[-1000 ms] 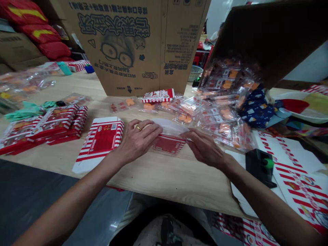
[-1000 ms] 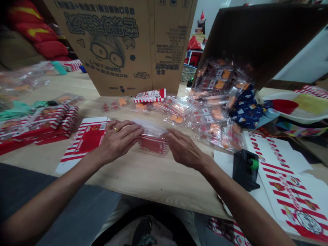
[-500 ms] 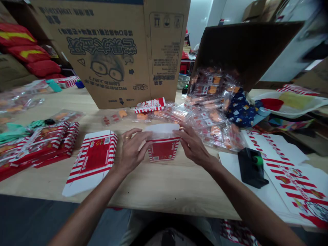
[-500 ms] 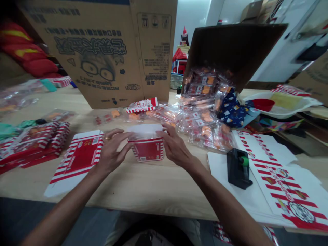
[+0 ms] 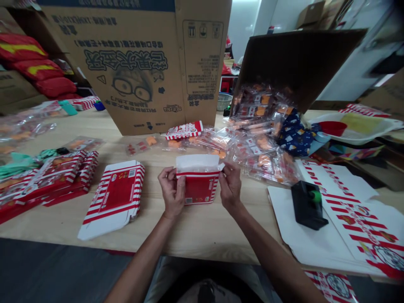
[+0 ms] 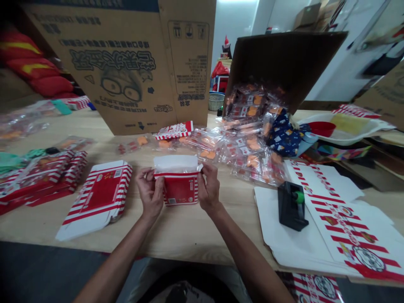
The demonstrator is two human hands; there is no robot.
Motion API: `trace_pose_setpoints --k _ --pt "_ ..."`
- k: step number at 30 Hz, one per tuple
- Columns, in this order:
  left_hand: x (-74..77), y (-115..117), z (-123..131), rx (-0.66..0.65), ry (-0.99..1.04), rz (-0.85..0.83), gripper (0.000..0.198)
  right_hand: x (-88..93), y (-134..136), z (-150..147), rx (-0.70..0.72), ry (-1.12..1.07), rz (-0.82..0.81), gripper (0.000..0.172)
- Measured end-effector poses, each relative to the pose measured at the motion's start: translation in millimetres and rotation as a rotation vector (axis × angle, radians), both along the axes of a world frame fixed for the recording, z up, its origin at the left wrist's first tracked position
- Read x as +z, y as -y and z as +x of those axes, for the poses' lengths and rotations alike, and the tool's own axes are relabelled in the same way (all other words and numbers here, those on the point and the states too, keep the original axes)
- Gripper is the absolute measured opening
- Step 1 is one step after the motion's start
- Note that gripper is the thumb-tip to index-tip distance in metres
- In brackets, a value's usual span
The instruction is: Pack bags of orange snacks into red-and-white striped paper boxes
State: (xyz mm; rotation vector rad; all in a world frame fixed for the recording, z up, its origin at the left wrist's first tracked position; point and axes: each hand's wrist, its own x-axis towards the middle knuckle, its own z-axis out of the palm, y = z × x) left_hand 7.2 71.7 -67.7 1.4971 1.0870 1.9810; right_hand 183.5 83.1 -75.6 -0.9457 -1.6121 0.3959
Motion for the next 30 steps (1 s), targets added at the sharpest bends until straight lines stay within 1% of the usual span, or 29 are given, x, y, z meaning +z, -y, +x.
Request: trace_pose_setpoints --k 3,4,6,8,11,14,18,21,23,24,25,26,27,28,29,30 --pt "-6.4 11.5 6.8 0.072 -0.02 0.005 0.031 -1.8 7.9 -4.0 -0.098 -0.173 0.048 0.041" --pt "-8.6 14.2 8.5 0.087 -0.026 -0.006 0.031 -0.4 10.3 -4.1 -0.094 -0.182 0.062 0.04" --pt "-10.9 16.7 9.8 0.116 -0.037 -0.013 0.033 5.2 14.0 -1.6 -0.057 -0.137 0.08 0.037" --pt "-9.4 15.4 7.1 0.139 -0.057 0.021 0.03 13.3 15.8 3.9 -0.015 -0.055 0.101 0.033" --pt "0.7 10.8 -5.6 0.121 -0.15 0.063 0.018 25.7 14.7 13.9 0.043 0.043 0.135 0.029" --pt "15.7 10.3 -23.2 0.047 -0.322 0.048 0.016 35.2 10.3 22.5 0.112 0.062 0.129 0.027" --pt "33.4 16.7 -39.2 -0.016 -0.561 0.044 0.018 44.2 6.1 30.1 0.225 -0.002 0.025 0.025" --pt "41.4 18.5 -42.6 -0.076 -0.637 0.119 0.017 49.4 7.0 33.4 0.286 -0.057 -0.072 0.022" --pt "43.9 16.7 -42.1 -0.145 -0.579 0.103 0.013 51.7 8.1 34.5 0.325 -0.117 -0.159 0.02" --pt "44.5 15.2 -41.5 -0.188 -0.497 0.058 0.01 52.4 8.3 34.7 0.35 -0.17 -0.215 0.019" --pt "44.8 13.4 -40.7 -0.246 -0.386 -0.004 0.009 52.8 7.9 34.9 0.384 -0.233 -0.274 0.021" --pt "45.0 11.6 -40.0 -0.32 -0.259 -0.072 0.017 53.1 7.1 35.1 0.428 -0.297 -0.332 0.031" --pt "45.2 9.7 -39.5 -0.398 -0.138 -0.138 0.029 53.2 5.8 35.5 0.478 -0.354 -0.381 0.043" --pt "45.4 7.9 -39.3 -0.474 -0.05 -0.198 0.04 53.2 4.1 36.1 0.528 -0.388 -0.417 0.053" --pt "45.7 6.3 -39.4 -0.538 -0.012 -0.248 0.044 53.3 2.4 37.0 0.568 -0.387 -0.436 0.055" --pt "46.1 5.0 -39.8 -0.586 -0.019 -0.289 0.041 53.5 0.8 38.3 0.589 -0.358 -0.44 0.049"
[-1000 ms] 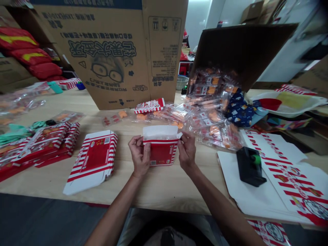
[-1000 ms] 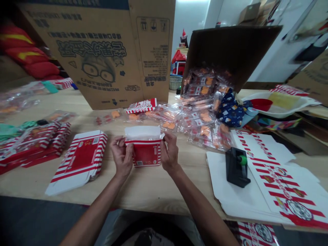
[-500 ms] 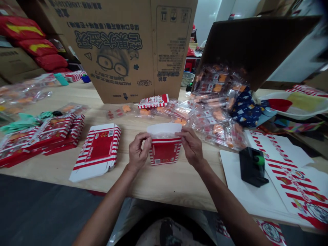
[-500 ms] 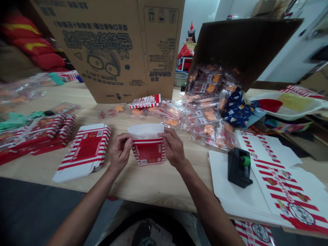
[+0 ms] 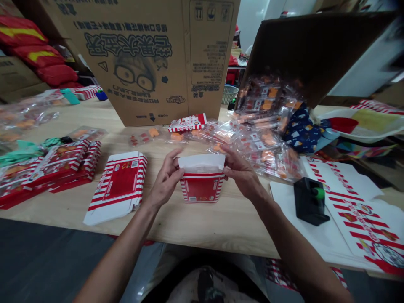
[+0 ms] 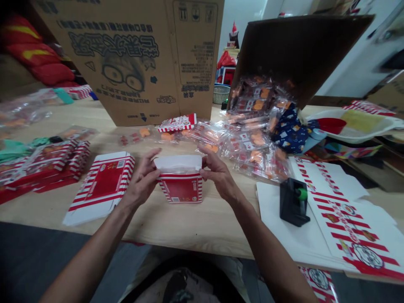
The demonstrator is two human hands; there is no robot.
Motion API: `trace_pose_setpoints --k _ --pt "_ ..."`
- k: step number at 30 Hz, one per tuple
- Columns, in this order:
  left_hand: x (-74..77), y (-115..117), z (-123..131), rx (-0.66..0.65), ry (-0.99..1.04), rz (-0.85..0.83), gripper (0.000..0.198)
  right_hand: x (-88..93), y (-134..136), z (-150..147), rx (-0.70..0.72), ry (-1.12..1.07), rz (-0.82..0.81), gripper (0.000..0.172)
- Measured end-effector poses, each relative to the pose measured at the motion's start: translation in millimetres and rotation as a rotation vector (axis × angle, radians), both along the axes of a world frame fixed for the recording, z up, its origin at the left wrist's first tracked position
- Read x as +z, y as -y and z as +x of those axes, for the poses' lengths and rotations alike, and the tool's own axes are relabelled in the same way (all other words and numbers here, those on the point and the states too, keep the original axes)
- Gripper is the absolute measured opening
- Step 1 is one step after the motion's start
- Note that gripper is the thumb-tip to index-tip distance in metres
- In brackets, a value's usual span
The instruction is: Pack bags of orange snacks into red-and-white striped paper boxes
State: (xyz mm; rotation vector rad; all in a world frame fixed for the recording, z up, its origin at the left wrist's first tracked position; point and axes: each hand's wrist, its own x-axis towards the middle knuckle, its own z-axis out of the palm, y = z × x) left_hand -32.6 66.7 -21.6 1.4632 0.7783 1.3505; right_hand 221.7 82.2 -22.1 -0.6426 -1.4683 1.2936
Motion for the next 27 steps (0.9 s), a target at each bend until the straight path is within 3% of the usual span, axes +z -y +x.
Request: trace_pose_setpoints --k 3,7,9,13,18,21,24,27 --pt "1.9 -0.4 -1.3 -0.07 -0.061 -0.024 0.02 2.3 -1.0 7.0 -0.03 0.143 0.138 0.024" --pt "2.5 8.1 1.8 -0.169 0.058 -0.041 0.027 11.3 7.5 22.6 -0.019 0.438 0.482 0.035" --pt "0.6 13.9 6.8 -0.155 0.076 -0.02 0.033 17.6 12.7 28.3 0.063 0.563 0.537 0.04" --pt "-7.0 21.6 21.2 0.083 -0.011 0.048 0.026 28.9 18.3 23.8 0.049 0.705 0.485 0.031" --pt "-15.6 23.7 35.9 0.321 -0.02 0.053 0.043 39.6 19.7 7.4 -0.045 0.727 0.414 0.034" --pt "-18.3 24.6 40.4 0.417 -0.027 0.053 0.034 46.8 21.2 4.6 -0.071 0.723 0.326 0.017" --pt "-20.5 25.8 42.1 0.438 -0.014 0.074 0.025 53.2 22.7 4.9 -0.097 0.733 0.298 0.013" --pt "-22.1 26.0 40.5 0.32 0.051 0.154 0.018 54.4 23.6 6.2 -0.071 0.695 0.306 0.013"
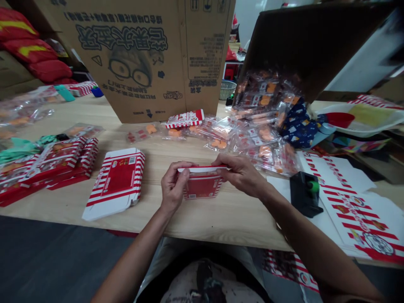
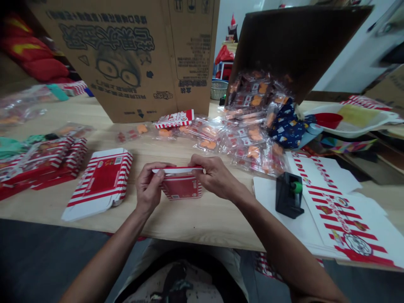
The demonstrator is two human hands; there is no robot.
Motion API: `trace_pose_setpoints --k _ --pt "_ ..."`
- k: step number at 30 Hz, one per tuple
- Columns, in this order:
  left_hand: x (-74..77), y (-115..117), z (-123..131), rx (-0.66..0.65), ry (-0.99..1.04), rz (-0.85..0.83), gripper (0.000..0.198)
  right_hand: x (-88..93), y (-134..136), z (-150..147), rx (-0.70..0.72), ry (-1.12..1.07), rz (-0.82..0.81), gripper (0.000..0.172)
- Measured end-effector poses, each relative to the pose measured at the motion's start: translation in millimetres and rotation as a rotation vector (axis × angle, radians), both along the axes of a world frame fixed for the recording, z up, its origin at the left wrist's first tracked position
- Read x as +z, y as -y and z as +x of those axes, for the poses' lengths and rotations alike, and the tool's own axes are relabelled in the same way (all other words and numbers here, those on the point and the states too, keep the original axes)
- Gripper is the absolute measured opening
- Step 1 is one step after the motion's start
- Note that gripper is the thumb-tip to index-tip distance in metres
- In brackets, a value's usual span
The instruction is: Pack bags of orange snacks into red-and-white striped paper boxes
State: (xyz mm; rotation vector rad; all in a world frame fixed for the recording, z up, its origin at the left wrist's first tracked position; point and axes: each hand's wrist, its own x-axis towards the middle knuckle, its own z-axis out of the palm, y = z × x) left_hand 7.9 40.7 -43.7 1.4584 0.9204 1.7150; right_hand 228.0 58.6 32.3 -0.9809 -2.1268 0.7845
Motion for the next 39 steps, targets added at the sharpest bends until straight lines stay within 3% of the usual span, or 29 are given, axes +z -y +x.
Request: trace_pose_setpoints --k 3,8,13,16,21,23,25,28,30,31,33,36,39 --pt "0.4 -1.0 -4.2 -0.091 -0.013 0.106 0.013 -6.0 0.5 3.8 0.04 -0.022 0.093 0.015" --pt "-0.5 -3.4 -9.9 -0.142 -0.115 0.156 0.011 -24.0 2.1 14.9 0.14 0.051 0.362 0.034" --pt "-2.9 -6.2 -17.0 -0.098 -0.249 0.245 0.015 -38.7 2.8 23.9 0.138 0.163 0.547 0.048" --pt "13.3 -6.6 -25.8 -0.094 -0.417 0.335 0.013 -41.4 1.1 23.6 0.137 0.15 0.558 0.046" --pt "61.9 -8.5 -19.9 -0.17 -0.994 0.492 0.023 -36.2 8.7 13.1 0.107 -0.036 0.462 0.034" --pt "71.2 -12.1 -6.6 -0.182 -1.055 0.554 0.03 -35.9 15.9 19.3 0.001 -0.092 0.417 0.035" --pt "70.6 -16.9 9.3 -0.128 -1.007 0.604 0.032 -39.6 25.8 42.0 -0.211 -0.103 0.342 0.044" --pt "59.4 -22.7 32.3 -0.083 -0.92 0.65 0.032 -52.0 50.9 105.0 -0.767 -0.059 0.14 0.045" --pt "52.4 -24.2 44.2 -0.103 -0.905 0.687 0.028 -63.5 71.3 152.5 -1.178 -0.046 -0.093 0.03" --pt "50.3 -24.5 48.6 -0.108 -0.915 0.702 0.025 -69.7 80.1 173.2 -1.28 -0.053 -0.183 0.021" --pt "49.4 -24.7 54.2 -0.114 -0.946 0.719 0.02 -81.4 91.9 203.0 -1.364 -0.091 -0.354 0.003" --pt "53.1 -24.1 56.4 -0.135 -0.992 0.728 0.017 -92.2 95.7 218.1 -1.33 -0.213 -0.544 0.013" --pt "56.4 -21.1 55.8 -0.106 -1.038 0.756 0.018 -92.0 93.8 215.4 -1.283 -0.396 -0.619 0.014"
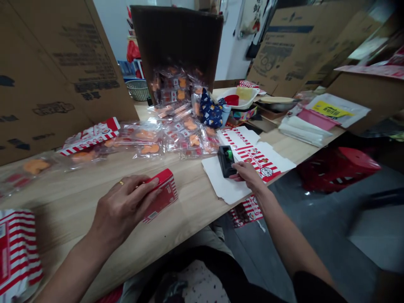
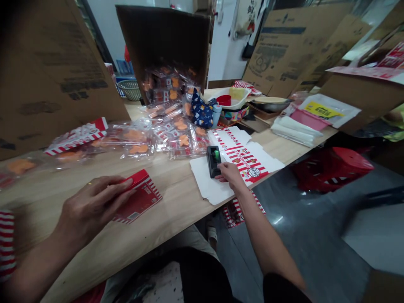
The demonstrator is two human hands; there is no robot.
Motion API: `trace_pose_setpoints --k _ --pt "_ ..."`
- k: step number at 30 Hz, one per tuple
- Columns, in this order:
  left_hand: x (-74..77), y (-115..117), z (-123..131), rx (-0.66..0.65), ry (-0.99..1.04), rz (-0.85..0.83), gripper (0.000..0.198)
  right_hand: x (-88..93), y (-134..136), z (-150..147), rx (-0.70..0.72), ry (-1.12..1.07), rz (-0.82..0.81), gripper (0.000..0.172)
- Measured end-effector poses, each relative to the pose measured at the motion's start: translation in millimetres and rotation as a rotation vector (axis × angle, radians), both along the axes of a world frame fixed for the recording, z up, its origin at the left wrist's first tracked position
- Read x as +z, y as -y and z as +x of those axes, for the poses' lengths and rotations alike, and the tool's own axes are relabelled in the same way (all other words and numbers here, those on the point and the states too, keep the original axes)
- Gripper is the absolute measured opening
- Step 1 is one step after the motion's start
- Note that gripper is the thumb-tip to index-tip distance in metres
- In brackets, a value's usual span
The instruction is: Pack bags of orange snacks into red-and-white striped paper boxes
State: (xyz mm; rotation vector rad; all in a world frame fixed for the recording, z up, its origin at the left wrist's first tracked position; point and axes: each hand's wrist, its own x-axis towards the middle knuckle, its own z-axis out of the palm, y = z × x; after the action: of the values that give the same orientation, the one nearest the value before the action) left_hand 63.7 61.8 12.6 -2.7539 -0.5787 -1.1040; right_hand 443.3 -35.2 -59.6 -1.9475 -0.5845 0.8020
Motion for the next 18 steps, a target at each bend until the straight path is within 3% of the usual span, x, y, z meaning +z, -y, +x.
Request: trace_pose_setpoints --k 5,12,14,18 --pt "-1.3 7.1 3.1 0.003 0.041 0.062 0.012 1.0 8.2 -6.0 -0.047 -0.115 0.147 0.021" --pt "-2.4 10.4 2.9 0.017 0.077 0.017 0.01 -36.2 22.8 -24.0 -0.148 0.089 0.144 0.031" --pt "-1.1 14.8 -3.6 0.039 0.025 -0.033 0.019 -41.9 28.4 -29.0 -0.155 0.165 0.133 0.028" --pt "-2.7 24.7 -13.7 0.118 -0.006 -0.049 0.03 -28.9 37.6 -55.0 -0.12 0.312 0.204 0.013"
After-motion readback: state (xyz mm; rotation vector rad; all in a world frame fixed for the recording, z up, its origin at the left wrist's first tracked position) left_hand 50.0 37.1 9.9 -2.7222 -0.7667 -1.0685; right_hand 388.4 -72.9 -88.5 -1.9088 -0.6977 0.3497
